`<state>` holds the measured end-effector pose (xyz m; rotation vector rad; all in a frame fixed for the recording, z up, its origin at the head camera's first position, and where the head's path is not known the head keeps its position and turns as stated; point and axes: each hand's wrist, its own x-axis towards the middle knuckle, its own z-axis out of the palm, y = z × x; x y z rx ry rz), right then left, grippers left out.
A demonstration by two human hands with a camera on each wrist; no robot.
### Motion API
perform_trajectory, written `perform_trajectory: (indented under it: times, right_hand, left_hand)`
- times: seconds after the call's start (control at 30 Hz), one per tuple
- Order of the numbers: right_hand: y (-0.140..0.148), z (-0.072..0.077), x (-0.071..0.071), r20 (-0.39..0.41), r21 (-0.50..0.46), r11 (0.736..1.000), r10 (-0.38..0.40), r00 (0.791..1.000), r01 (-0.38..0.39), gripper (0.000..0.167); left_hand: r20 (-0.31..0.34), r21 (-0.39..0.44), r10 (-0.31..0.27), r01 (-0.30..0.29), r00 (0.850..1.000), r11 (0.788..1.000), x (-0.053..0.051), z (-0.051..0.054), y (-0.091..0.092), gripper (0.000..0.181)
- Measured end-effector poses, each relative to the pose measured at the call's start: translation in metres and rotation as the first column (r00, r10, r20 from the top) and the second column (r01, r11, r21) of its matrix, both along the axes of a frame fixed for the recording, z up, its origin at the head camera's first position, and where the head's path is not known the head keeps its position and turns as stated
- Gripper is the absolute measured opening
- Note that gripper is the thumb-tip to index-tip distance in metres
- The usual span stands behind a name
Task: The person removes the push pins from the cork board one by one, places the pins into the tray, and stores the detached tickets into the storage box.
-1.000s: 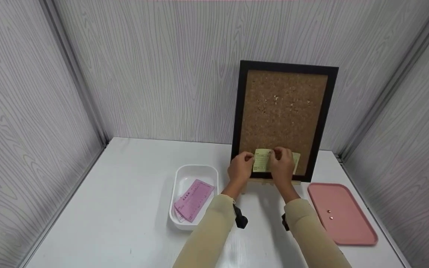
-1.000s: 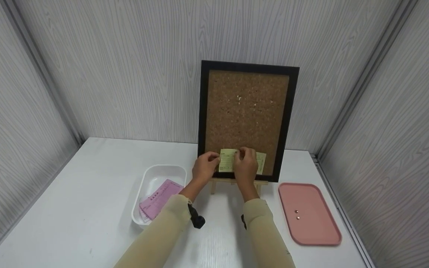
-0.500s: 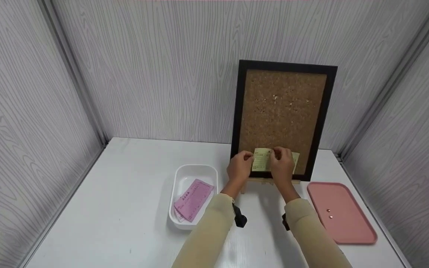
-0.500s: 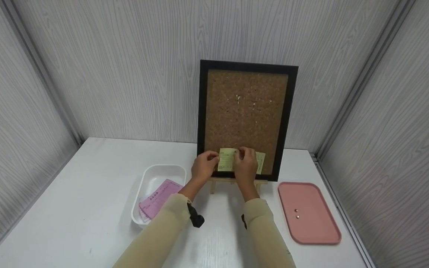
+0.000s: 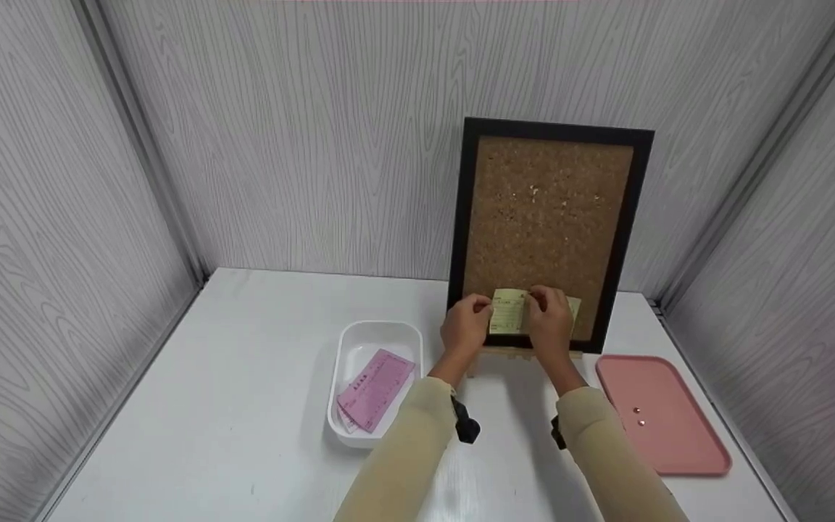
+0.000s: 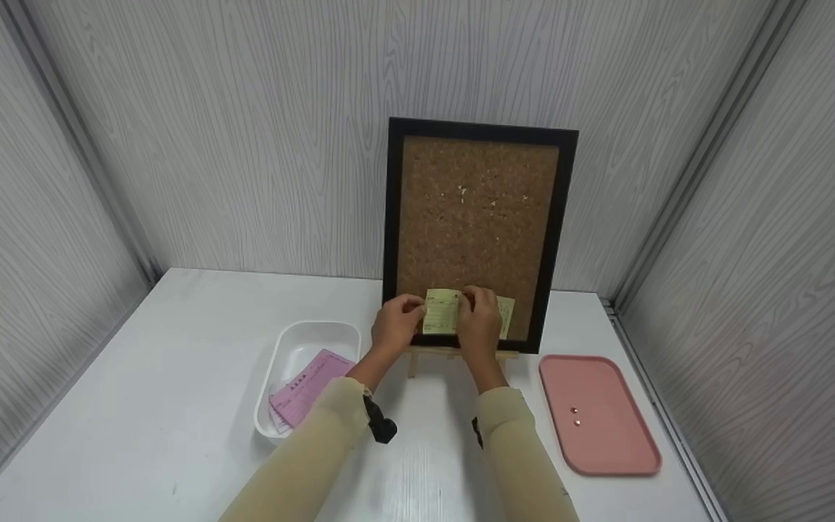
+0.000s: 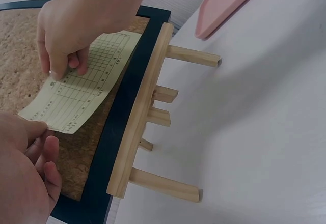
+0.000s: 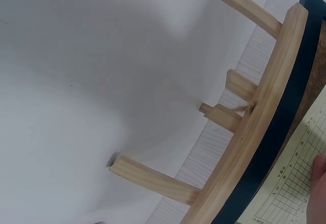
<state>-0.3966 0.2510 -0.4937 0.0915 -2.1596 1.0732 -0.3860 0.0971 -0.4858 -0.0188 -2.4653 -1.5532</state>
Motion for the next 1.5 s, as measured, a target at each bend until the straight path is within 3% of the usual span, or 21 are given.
perform_trajectory:
  times: [0.3, 0.53, 0.9, 1.1, 1.27, 1.5]
  right_hand:
    - [0.006, 0.003, 0.001, 0.063, -0.054, 0.998, 0.036, 0.997, -0.033, 0.01]
    - [0.011, 0.0, 0.001, 0.079, -0.02, 0.999, 0.052, 0.996, -0.05, 0.011]
    - [0.011, -0.002, 0.005, 0.014, 0.072, 0.996, 0.042, 0.999, -0.043, 0.007]
    - [0.013, -0.001, 0.012, -0.018, 0.06, 0.996, 0.072, 0.997, -0.07, 0.011]
    - [0.018, 0.004, 0.022, -0.008, 0.048, 0.997, 0.063, 0.998, -0.063, 0.012]
    - [0.028, 0.009, 0.037, -0.053, -0.037, 0.991, 0.125, 0.991, -0.127, 0.015]
  left_hand:
    - [0.016, -0.006, -0.008, 0.008, 1.0, 1.0, 0.001, 0.001, 0.003, 0.014]
    - [0.045, -0.016, -0.008, 0.009, 0.999, 1.0, 0.004, 0.002, 0.003, 0.019]
    - [0.037, -0.027, 0.011, -0.01, 0.999, 1.0, 0.003, 0.002, 0.003, 0.016]
    - [0.037, -0.015, 0.003, -0.003, 0.999, 1.0, 0.004, 0.002, 0.0, 0.016]
    - [0.012, 0.019, 0.005, -0.005, 1.0, 1.0, 0.009, 0.003, -0.008, 0.017]
    - [-0.032, 0.082, -0.006, 0.008, 0.999, 0.997, 0.025, 0.003, -0.023, 0.017]
